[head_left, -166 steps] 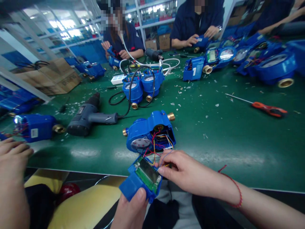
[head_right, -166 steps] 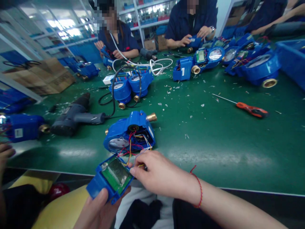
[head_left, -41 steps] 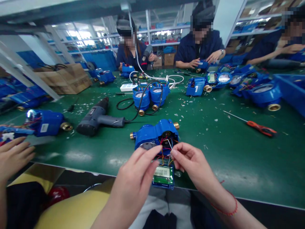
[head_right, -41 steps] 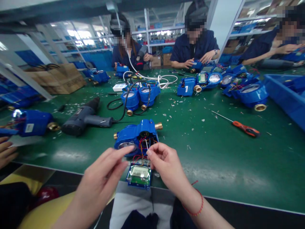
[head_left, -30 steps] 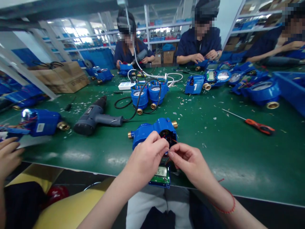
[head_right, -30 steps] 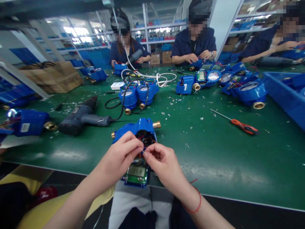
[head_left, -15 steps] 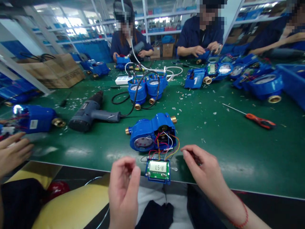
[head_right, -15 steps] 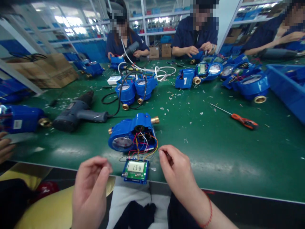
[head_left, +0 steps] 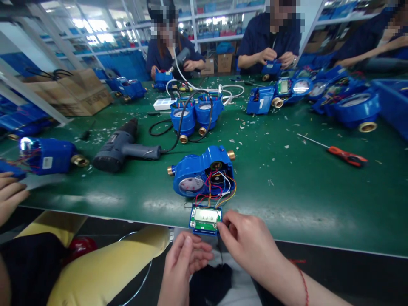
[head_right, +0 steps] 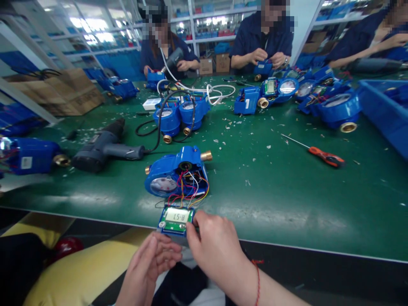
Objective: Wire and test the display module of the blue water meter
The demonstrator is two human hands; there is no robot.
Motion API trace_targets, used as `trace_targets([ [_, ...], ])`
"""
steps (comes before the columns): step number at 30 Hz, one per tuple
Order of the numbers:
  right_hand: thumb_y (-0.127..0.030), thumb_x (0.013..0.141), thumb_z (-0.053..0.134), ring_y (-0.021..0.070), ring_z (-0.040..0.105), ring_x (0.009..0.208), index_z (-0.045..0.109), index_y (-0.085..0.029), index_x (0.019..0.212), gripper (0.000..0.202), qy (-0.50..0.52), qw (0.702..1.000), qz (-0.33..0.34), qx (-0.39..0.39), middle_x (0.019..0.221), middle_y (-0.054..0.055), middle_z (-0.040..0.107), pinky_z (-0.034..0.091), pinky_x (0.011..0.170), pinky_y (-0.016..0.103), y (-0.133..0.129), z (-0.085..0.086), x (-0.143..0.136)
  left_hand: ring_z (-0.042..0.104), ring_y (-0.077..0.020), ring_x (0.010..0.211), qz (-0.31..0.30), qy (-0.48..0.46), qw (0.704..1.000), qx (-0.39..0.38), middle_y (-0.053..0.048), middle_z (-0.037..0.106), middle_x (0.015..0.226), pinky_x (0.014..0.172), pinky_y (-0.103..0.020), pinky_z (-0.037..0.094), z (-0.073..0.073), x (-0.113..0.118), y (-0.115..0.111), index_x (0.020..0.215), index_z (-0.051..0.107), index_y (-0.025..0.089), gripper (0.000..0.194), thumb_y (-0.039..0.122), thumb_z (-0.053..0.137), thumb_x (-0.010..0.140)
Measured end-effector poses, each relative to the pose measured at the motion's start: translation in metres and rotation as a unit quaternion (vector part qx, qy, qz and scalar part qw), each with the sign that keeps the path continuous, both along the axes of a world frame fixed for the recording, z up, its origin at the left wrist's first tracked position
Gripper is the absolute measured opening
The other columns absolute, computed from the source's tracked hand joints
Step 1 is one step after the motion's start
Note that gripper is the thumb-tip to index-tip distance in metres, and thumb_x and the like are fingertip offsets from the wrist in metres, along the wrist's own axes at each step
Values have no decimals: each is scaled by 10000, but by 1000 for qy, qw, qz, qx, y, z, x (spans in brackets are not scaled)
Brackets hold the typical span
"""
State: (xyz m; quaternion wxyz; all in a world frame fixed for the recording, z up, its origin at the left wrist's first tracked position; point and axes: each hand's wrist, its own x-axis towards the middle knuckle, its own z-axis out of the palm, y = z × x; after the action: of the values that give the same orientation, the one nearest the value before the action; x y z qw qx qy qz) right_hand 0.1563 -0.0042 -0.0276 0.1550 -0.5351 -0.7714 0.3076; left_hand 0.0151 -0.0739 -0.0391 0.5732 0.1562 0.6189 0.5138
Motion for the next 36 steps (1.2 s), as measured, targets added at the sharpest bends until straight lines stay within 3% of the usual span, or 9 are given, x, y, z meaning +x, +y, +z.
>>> trace_targets([
  [5, -264, 869, 446, 205, 577, 538, 587, -174, 878, 168, -43, 998, -19, 31, 620, 35, 605, 267, 517, 289, 1, 6, -5, 635, -130, 572, -37, 55, 998, 3, -41, 699, 665, 561, -206, 452, -12, -4, -1, 730, 564, 168, 386, 534, 687, 708],
  [8, -235, 854, 456, 190, 557, 528, 597, -164, 887, 161, -32, 998, -28, 38, 620, 35, 593, 276, 516, 285, 2, 0, -7, 621, -134, 554, -52, 29, 998, 28, -53, 692, 652, 550, -219, 444, -23, -2, -2, 742, 587, 160, 432, 570, 704, 669],
  [12, -146, 761, 469, 141, 505, 486, 572, -165, 758, 105, 85, 995, -49, -19, 542, -4, 530, 305, 488, 256, 8, -11, -11, 636, -153, 617, 4, 7, 998, 61, -61, 701, 706, 604, -245, 465, -29, 3, -4, 729, 614, 153, 430, 560, 727, 650],
  [17, -247, 612, 465, 85, 440, 354, 473, -192, 668, 79, 286, 930, -116, -201, 491, -69, 440, 316, 350, 205, 13, -11, -19, 614, -152, 662, 89, 33, 988, 124, -29, 651, 638, 652, -231, 458, -35, 7, -10, 646, 586, 158, 430, 555, 751, 621],
  [22, -323, 502, 444, 47, 380, 276, 476, -182, 674, 225, 351, 870, -170, -301, 438, -104, 440, 256, 276, 158, 12, 1, -24, 426, -56, 515, 159, 19, 970, 180, 64, 449, 532, 531, -155, 368, -44, 13, -11, 607, 451, 174, 430, 445, 783, 644],
  [24, -308, 492, 440, 36, 361, 274, 486, -175, 680, 235, 365, 860, -172, -312, 425, -109, 439, 244, 277, 148, 13, 4, -26, 451, -56, 539, 188, 34, 962, 194, 63, 483, 595, 542, -150, 384, -42, 16, -4, 716, 497, 187, 393, 434, 792, 635],
  [28, -295, 523, 477, 23, 317, 295, 484, -177, 676, 193, 404, 849, -164, -300, 437, -115, 416, 245, 292, 153, 14, 5, -32, 558, -79, 607, 207, 59, 955, 206, 19, 616, 820, 521, -149, 416, -32, 13, 14, 1061, 509, 244, 539, 398, 797, 632],
  [33, -261, 603, 486, 52, 352, 414, 491, -176, 655, 100, 421, 861, -81, -275, 523, -70, 422, 293, 360, 176, 5, -2, -36, 645, -137, 828, 166, 68, 968, 177, -18, 682, 848, 743, -186, 504, -36, -4, 13, 935, 630, 191, 401, 348, 816, 616],
  [36, -193, 704, 455, 71, 385, 495, 507, -170, 708, 57, 424, 876, -21, -229, 583, -50, 442, 318, 445, 189, -5, -6, -36, 654, -124, 820, 156, 21, 971, 182, -12, 711, 856, 777, -182, 511, -33, -10, 5, 910, 671, 211, 331, 288, 819, 623],
])
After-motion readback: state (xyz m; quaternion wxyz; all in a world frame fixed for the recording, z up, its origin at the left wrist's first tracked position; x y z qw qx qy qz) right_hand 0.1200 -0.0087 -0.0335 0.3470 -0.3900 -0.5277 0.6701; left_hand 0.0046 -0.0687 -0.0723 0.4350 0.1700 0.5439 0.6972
